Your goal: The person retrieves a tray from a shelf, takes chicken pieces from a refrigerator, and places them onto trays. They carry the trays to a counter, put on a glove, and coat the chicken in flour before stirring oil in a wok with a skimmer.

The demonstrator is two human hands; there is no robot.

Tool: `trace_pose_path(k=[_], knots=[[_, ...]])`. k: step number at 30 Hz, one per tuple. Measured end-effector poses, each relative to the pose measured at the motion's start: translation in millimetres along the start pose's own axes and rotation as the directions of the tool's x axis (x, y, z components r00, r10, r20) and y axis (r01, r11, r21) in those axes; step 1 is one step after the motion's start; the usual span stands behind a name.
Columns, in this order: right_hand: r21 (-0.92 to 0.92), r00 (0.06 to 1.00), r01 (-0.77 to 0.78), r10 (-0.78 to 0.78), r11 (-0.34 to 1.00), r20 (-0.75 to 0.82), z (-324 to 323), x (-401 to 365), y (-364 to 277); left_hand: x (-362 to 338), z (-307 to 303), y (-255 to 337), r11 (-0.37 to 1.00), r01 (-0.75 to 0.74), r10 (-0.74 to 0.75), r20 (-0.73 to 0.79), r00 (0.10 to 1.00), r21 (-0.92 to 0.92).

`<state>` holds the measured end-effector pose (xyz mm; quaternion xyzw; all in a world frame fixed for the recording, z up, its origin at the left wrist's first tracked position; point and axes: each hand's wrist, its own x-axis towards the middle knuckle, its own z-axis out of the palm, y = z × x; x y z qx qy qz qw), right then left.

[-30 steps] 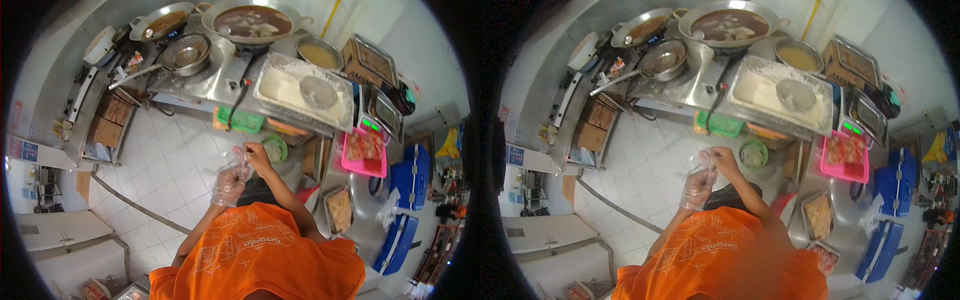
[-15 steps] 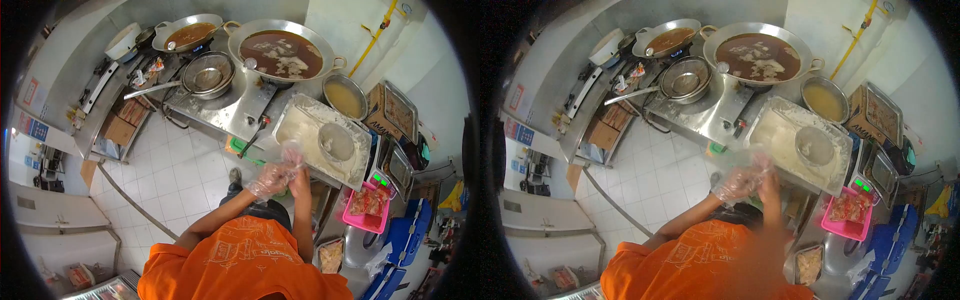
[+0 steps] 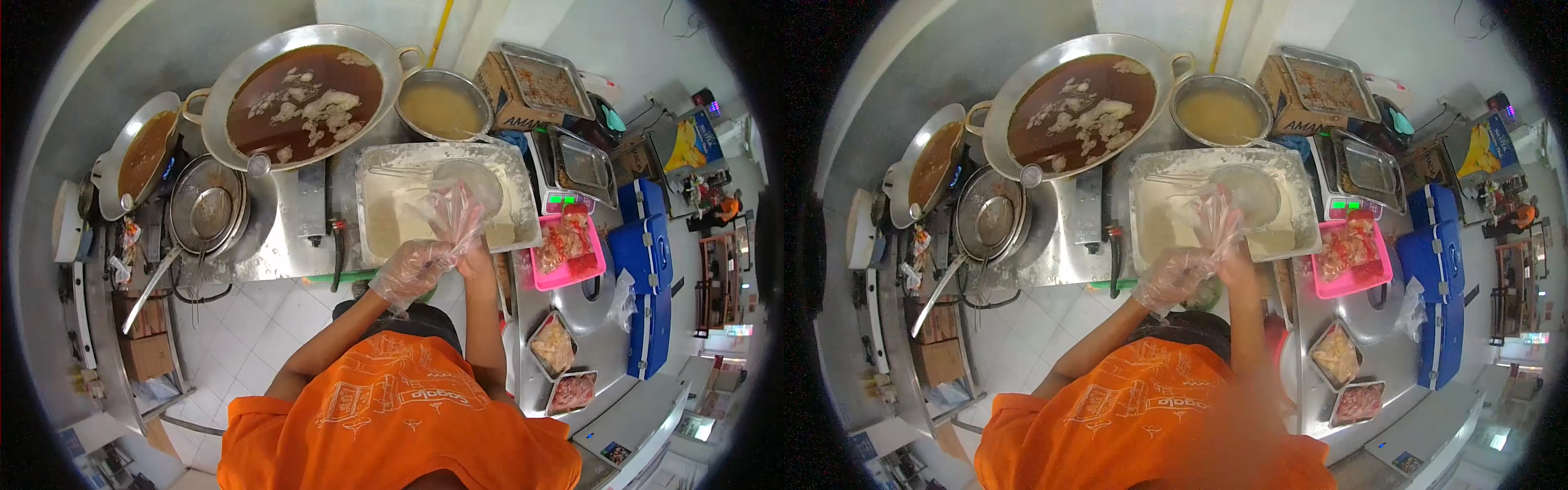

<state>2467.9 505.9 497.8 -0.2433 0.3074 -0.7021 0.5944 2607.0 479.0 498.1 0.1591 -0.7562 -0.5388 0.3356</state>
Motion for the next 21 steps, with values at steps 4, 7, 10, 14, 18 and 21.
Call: trace_pose_path(k=[4,7,10,14,18,21], knots=[[-0.495,0.965,0.133,-0.227,0.858,-0.133,2,32,26,4,-25,-32,0.992,-0.009,0.015,-0.047,0.999,0.127],[-0.47,0.942,-0.05,-0.116,0.881,-0.316,20,56,36,2,-44,-46,0.993,0.011,-0.013,-0.018,1.0,-0.114],[-0.307,0.916,-0.166,0.032,0.937,-0.401,17,63,52,-9,-60,-50,0.996,-0.074,0.075,-0.022,0.997,0.057],[-0.097,0.989,0.016,-0.03,0.995,-0.145,8,82,96,-37,-69,-41,1.0,0.002,-0.002,0.016,1.0,0.03],[-0.5,0.975,0.043,0.073,0.865,0.211,23,88,121,-82,-74,-34,0.987,0.109,-0.096,-0.111,0.989,0.117],[-0.043,0.978,-0.207,0.208,0.977,0.025,85,59,146,-121,-72,-24,0.975,0.216,-0.204,-0.193,0.96,0.046]])
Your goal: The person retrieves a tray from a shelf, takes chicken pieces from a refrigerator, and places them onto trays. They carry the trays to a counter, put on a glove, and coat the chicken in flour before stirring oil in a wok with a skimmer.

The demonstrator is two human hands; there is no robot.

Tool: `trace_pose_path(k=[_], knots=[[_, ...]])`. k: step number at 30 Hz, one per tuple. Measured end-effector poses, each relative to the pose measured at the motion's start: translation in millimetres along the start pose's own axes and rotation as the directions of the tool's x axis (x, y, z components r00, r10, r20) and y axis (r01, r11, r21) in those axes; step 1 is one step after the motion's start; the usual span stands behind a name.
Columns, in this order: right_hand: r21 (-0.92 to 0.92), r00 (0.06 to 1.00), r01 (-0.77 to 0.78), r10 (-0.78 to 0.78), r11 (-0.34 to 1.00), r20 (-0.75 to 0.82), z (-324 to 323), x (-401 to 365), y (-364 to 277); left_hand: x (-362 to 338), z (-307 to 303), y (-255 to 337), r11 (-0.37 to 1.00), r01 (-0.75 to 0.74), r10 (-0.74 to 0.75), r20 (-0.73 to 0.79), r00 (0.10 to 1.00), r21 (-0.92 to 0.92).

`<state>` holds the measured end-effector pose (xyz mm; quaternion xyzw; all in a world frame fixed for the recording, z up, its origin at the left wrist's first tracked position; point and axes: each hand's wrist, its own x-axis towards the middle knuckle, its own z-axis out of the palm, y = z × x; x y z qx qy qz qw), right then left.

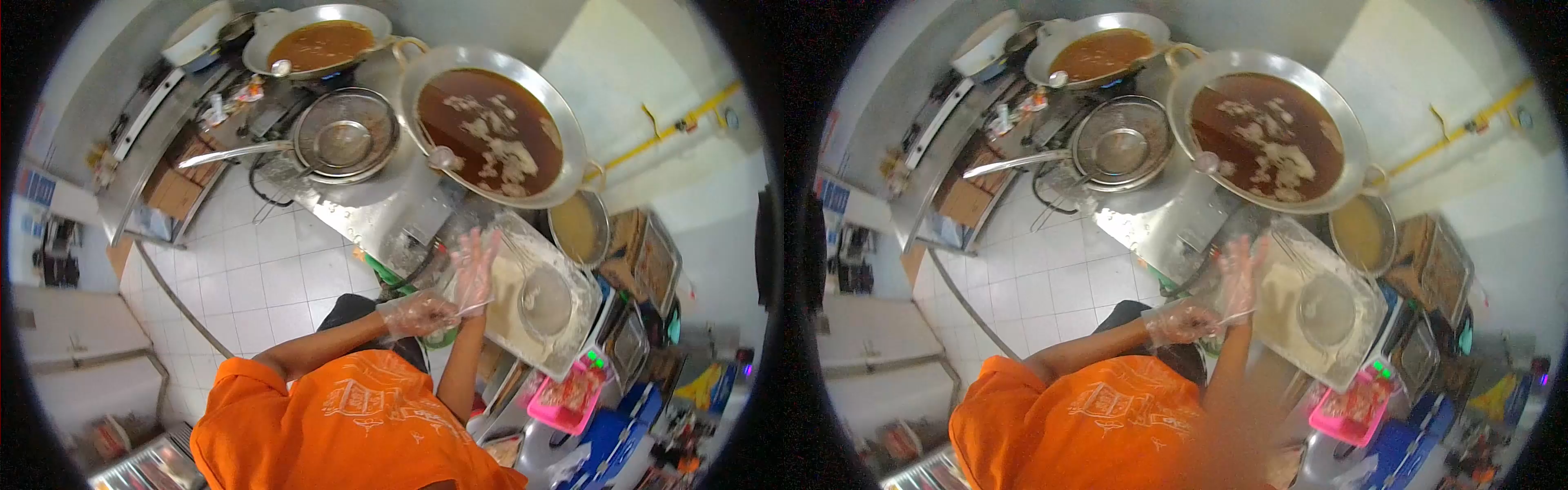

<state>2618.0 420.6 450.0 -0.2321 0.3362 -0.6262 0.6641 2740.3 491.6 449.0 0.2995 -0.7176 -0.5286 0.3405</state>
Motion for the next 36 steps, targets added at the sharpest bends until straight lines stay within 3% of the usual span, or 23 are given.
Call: trace_pose_path(k=[1,3,4,6,8,10,11,12,16,17,18,19,21,22,24,26,28,29,32,33,34,35,36], knots=[[0.002,0.999,-0.021,0.021,1.0,0.031,9,-1,11,-12,-4,0,0.998,0.057,-0.058,-0.031,0.998,-0.022],[-0.223,0.936,-0.302,0.332,0.927,0.114,23,-3,40,-42,-20,9,0.991,0.134,-0.134,-0.045,0.99,-0.001],[-0.224,0.931,-0.304,0.339,0.926,0.138,26,-3,61,-62,-24,-6,0.979,0.201,-0.203,-0.06,0.977,-0.038],[-0.479,0.893,-0.323,0.43,0.816,0.131,29,-4,109,-99,-35,-15,0.963,0.262,-0.267,-0.084,0.96,-0.067],[-0.449,0.879,-0.353,0.455,0.821,0.141,48,-17,149,-131,-46,-16,0.854,0.498,-0.519,-0.313,0.795,-0.15],[-0.415,0.867,-0.387,0.478,0.823,0.14,64,-28,184,-163,-72,-18,0.809,0.57,-0.583,-0.305,0.753,-0.142],[-0.468,0.797,-0.458,0.583,0.756,0.161,73,-34,203,-181,-88,-19,0.753,0.646,-0.65,-0.287,0.703,-0.125],[-0.515,0.718,-0.516,0.673,0.684,0.175,84,-38,222,-200,-101,-30,0.752,0.658,-0.606,-0.353,0.713,0.038],[-0.496,0.747,-0.537,0.658,0.682,0.096,149,-31,294,-270,-155,-53,0.75,0.654,-0.569,-0.409,0.713,0.097],[-0.475,0.763,-0.528,0.638,0.704,0.098,173,-19,316,-286,-169,-57,0.732,0.681,-0.604,-0.426,0.673,0.039],[-0.358,0.687,-0.67,0.725,0.651,0.034,194,-6,335,-301,-185,-63,0.711,0.703,-0.641,-0.438,0.631,-0.028],[-0.234,0.588,-0.789,0.809,0.568,-0.019,208,3,350,-315,-202,-62,0.717,0.697,-0.638,-0.422,0.644,-0.02],[-0.126,0.662,-0.741,0.749,0.659,0.027,227,26,367,-346,-237,-58,0.713,0.701,-0.605,-0.499,0.621,0.008],[-0.006,0.722,-0.689,0.688,0.724,0.08,232,30,374,-370,-252,-81,0.639,0.767,-0.651,-0.489,0.581,0.061],[0.028,0.803,-0.597,0.596,0.802,0.028,211,31,365,-426,-276,-119,0.583,0.798,-0.622,-0.549,0.558,0.152],[-0.218,0.781,-0.622,0.618,0.752,-0.094,159,39,356,-473,-302,-145,0.525,0.824,-0.539,-0.665,0.517,0.214],[-0.367,0.868,-0.495,0.431,0.787,-0.247,148,28,331,-513,-315,-158,0.548,0.815,-0.511,-0.695,0.506,0.19],[-0.381,0.873,-0.486,0.416,0.786,-0.256,158,17,314,-530,-321,-164,0.523,0.824,-0.517,-0.687,0.511,0.22],[-0.645,0.916,-0.394,0.225,0.655,-0.331,235,-13,243,-565,-341,-182,0.474,0.842,-0.52,-0.691,0.503,0.256],[-0.701,0.921,-0.384,0.204,0.601,-0.33,249,-8,224,-570,-345,-189,0.509,0.851,-0.505,-0.755,0.418,0.131],[-0.903,0.994,-0.102,0.006,0.416,-0.109,226,25,217,-575,-346,-194,0.535,0.845,-0.504,-0.801,0.323,0.004],[-0.971,0.98,0.173,-0.124,0.163,0.154,206,59,212,-580,-351,-203,0.53,0.848,-0.516,-0.795,0.319,-0.004],[-0.983,0.982,0.101,-0.175,0.156,0.073,229,87,200,-584,-358,-220,0.56,0.825,-0.46,-0.798,0.39,0.08]])
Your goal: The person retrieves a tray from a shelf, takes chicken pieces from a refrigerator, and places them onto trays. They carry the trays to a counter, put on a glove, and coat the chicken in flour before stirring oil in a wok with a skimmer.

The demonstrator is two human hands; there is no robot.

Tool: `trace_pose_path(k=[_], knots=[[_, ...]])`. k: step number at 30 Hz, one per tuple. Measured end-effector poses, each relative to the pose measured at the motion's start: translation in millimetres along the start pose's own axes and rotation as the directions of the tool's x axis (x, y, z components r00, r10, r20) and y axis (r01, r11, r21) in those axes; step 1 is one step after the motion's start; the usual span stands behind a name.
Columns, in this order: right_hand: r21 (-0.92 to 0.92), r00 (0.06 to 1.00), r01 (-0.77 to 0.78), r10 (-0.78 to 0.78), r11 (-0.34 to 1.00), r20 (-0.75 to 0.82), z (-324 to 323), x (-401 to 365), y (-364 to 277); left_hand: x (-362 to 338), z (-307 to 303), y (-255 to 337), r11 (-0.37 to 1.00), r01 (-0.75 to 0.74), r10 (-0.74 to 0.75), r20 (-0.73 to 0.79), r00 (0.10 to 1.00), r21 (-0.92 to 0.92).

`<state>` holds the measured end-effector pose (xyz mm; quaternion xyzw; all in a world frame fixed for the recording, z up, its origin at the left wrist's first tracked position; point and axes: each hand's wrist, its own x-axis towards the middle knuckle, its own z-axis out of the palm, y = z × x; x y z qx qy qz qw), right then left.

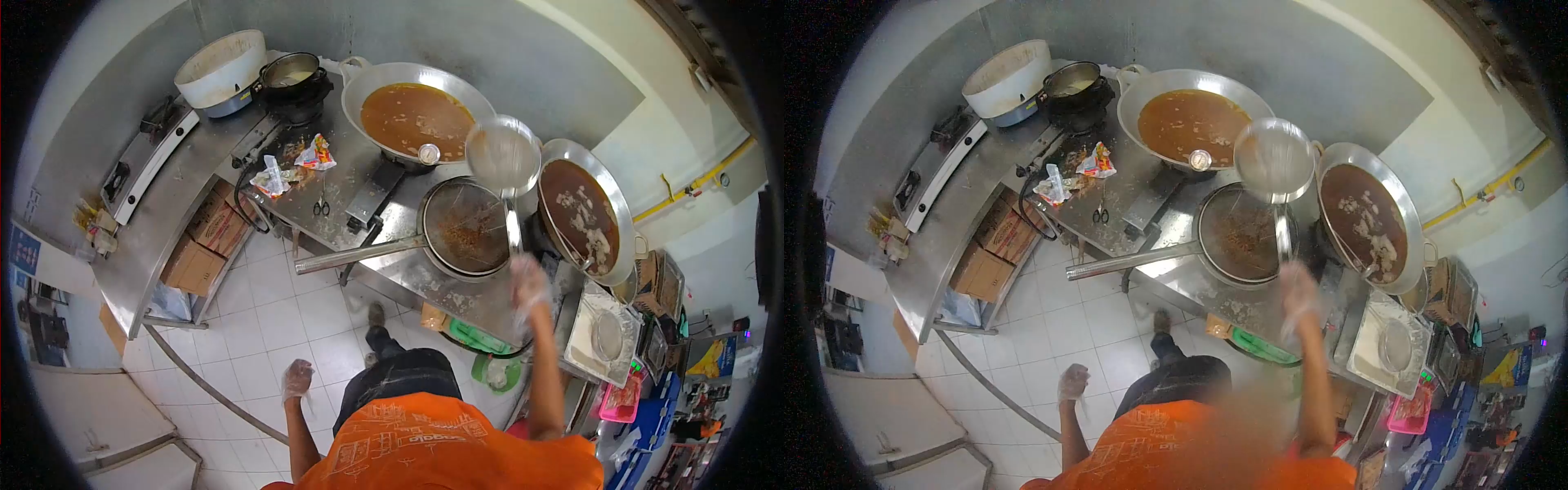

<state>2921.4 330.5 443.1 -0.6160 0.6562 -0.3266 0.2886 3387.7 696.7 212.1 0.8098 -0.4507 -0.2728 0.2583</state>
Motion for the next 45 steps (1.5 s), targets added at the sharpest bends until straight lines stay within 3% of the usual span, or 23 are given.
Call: trace_pose_path(k=[1,2,4,6,11,13,15,17,19,20,22,23,25,27,29,31,32,34,37,41,42,43,45], knots=[[-0.239,0.895,0.393,-0.429,0.888,-0.123,-9,26,-55,16,1,-7,0.995,-0.096,0.096,-0.015,0.995,0.019],[-0.22,0.987,0.16,-0.153,0.962,0.051,-15,72,-65,31,-4,4,0.996,0.02,-0.018,0.033,0.999,-0.081],[-0.552,0.938,0.327,-0.337,0.767,0.087,-13,139,-119,61,-44,67,1.0,-0.011,0.011,0.084,0.996,-0.001],[-0.646,0.976,0.109,0.041,0.755,0.213,8,246,-122,81,-62,77,0.996,-0.041,0.031,0.122,0.992,0.079],[-0.894,0.982,0.183,-0.044,0.408,0.181,38,289,-217,117,-89,59,0.912,0.152,-0.164,0.0,0.986,-0.382],[-0.901,0.987,0.162,-0.06,0.402,0.151,66,370,-145,114,-67,-14,0.87,0.312,-0.331,0.016,0.943,-0.382],[-0.878,0.884,0.466,-0.02,0.111,0.467,88,398,-104,87,-44,-84,0.855,0.421,-0.446,-0.013,0.895,-0.303],[-0.793,0.796,0.605,-0.016,0.071,0.605,115,392,-91,44,-11,-165,0.9,0.434,-0.436,0.057,0.898,0.037],[-0.588,0.588,0.809,-0.007,-0.01,0.809,124,380,-84,14,-26,-127,0.795,0.536,-0.596,0.204,0.776,0.284],[-0.589,0.589,0.808,0.0,-0.017,0.808,122,366,-97,17,-23,-125,0.797,0.535,-0.595,0.213,0.775,0.279],[-0.501,0.681,0.683,-0.216,0.532,0.699,118,319,-152,4,-19,-133,0.945,0.283,-0.317,0.247,0.915,0.165],[-0.506,0.686,0.677,-0.209,0.534,0.697,122,316,-151,-1,-19,-138,0.984,0.142,-0.165,0.249,0.954,0.106],[-0.372,0.786,0.405,-0.11,0.835,0.608,129,310,-149,12,-29,-134,0.999,-0.004,-0.008,0.248,0.969,0.045],[-0.348,0.806,0.322,-0.062,0.88,0.589,130,286,-191,55,-58,-88,0.787,0.543,-0.491,0.236,0.838,-0.291],[-0.316,0.822,0.242,-0.021,0.917,0.568,131,271,-223,91,-47,-147,0.428,0.582,-0.529,0.331,0.782,-0.691],[-0.361,0.811,0.145,0.098,0.921,0.576,131,265,-238,138,-76,-144,0.262,0.581,-0.533,0.386,0.753,-0.771],[-0.361,0.816,0.145,0.095,0.921,0.57,132,272,-223,159,-89,-139,0.416,0.573,-0.545,0.311,0.779,-0.706],[-0.03,0.732,0.369,-0.27,0.929,0.626,136,292,-175,184,-109,-125,0.676,0.488,-0.5,0.142,0.854,-0.553],[-0.071,0.79,0.117,-0.049,0.991,0.611,125,258,-236,207,-130,-119,0.776,0.45,-0.473,0.064,0.879,-0.442],[-0.137,0.907,0.05,0.012,0.989,0.42,105,239,-269,202,-136,-112,0.718,0.549,-0.542,0.151,0.826,-0.427],[-0.129,0.812,0.374,-0.257,0.918,0.524,91,271,-221,193,-131,-109,0.692,0.57,-0.564,0.16,0.81,-0.443],[-0.126,0.812,0.373,-0.258,0.919,0.523,80,277,-225,186,-124,-116,0.694,0.569,-0.564,0.157,0.811,-0.441],[-0.493,0.922,0.293,-0.106,0.819,0.373,56,280,-240,170,-107,-132,0.632,0.591,-0.553,0.242,0.797,-0.501]])
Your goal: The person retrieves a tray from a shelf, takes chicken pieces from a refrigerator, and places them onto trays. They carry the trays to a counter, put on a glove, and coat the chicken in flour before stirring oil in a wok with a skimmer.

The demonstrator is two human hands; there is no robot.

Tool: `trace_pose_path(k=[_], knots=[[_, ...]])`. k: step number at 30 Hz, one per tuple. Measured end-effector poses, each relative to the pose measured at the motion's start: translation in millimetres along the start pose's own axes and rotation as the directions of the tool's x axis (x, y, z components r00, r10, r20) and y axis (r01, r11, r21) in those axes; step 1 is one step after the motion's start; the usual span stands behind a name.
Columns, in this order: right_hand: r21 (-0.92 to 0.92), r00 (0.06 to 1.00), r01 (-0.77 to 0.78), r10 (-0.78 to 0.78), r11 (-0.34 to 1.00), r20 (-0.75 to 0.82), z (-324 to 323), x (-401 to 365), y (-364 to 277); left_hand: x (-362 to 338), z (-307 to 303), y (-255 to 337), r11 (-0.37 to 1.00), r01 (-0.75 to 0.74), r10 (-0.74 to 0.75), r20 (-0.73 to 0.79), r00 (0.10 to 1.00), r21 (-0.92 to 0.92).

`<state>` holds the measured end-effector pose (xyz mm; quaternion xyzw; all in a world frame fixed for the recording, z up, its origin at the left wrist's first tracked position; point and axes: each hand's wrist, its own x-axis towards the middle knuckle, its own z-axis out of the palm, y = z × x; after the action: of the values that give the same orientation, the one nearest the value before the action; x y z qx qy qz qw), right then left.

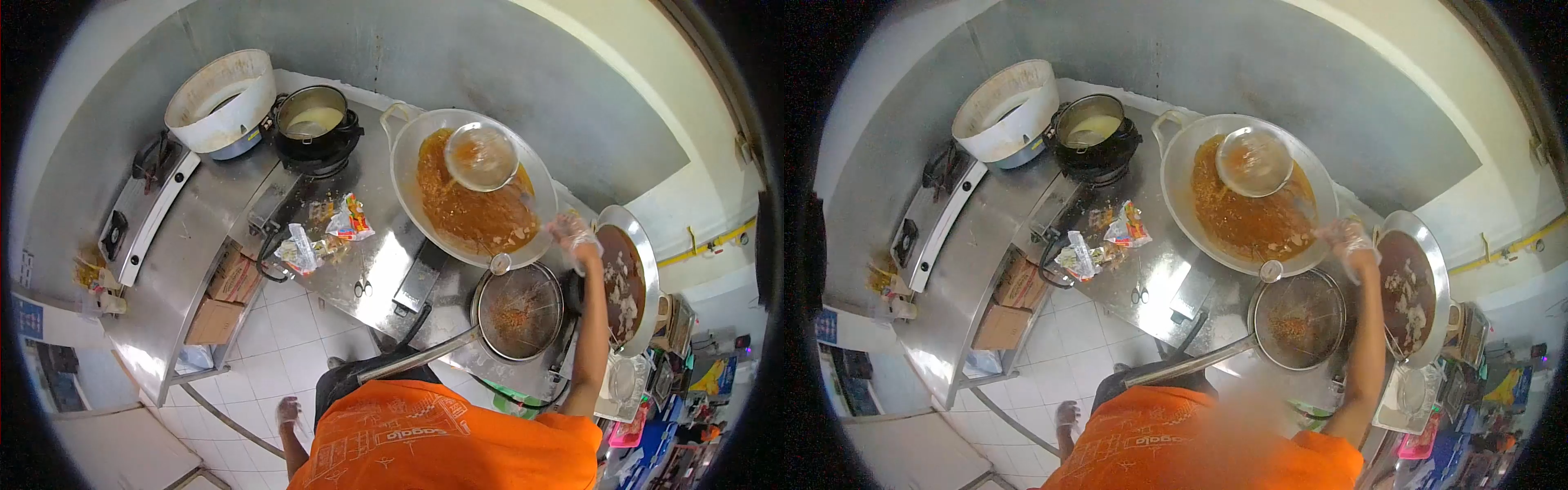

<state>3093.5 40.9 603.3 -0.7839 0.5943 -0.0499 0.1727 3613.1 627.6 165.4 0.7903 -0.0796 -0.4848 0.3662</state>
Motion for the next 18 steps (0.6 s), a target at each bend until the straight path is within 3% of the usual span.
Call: trace_pose_path(k=[1,3,4,6,8,10,12,13,14,15,16,17,18], knots=[[0.004,1.0,-0.005,0.005,1.0,-0.001,-5,5,13,-4,2,-1,1.0,-0.001,0.001,0.001,1.0,0.006],[-0.346,0.949,-0.291,0.222,0.892,-0.225,-14,21,41,-14,14,-2,0.981,0.165,-0.164,-0.017,0.986,0.102],[-0.344,0.947,-0.297,0.228,0.891,-0.228,-16,30,49,-16,18,-2,0.981,0.162,-0.162,-0.014,0.987,0.107],[-0.508,0.939,-0.336,0.236,0.793,-0.251,-16,46,63,-18,25,-8,0.973,0.12,-0.124,0.01,0.992,0.199],[-0.561,0.945,-0.326,0.245,0.761,-0.218,-1,56,71,-7,30,-21,0.987,0.102,-0.106,0.031,0.994,0.123],[-0.608,0.952,-0.306,0.248,0.732,-0.181,22,69,70,-2,33,-20,0.975,0.18,-0.173,0.066,0.983,-0.13],[-0.595,0.987,-0.142,0.157,0.791,-0.027,50,78,66,0,39,-9,0.99,0.139,-0.138,0.026,0.99,-0.039],[-0.682,0.992,0.125,-0.073,0.721,0.105,78,93,87,1,43,-1,0.993,0.099,-0.099,-0.005,0.995,0.057],[-0.721,0.925,0.376,-0.279,0.582,0.257,101,106,108,2,47,6,0.994,0.099,-0.098,-0.007,0.995,0.055],[-0.722,0.924,0.378,-0.283,0.58,0.257,104,103,96,2,51,12,0.995,0.088,-0.087,-0.02,0.996,0.046],[-0.467,0.956,0.293,-0.26,0.834,0.136,111,97,72,0,54,15,0.996,0.077,-0.076,-0.033,0.997,0.04],[-0.137,0.981,0.195,-0.192,0.971,0.032,116,93,51,-2,55,17,0.996,0.075,-0.074,-0.035,0.997,0.04],[-0.135,0.981,0.195,-0.192,0.972,0.03,120,92,43,-4,54,17,0.999,0.051,-0.051,0.007,0.999,-0.012]])
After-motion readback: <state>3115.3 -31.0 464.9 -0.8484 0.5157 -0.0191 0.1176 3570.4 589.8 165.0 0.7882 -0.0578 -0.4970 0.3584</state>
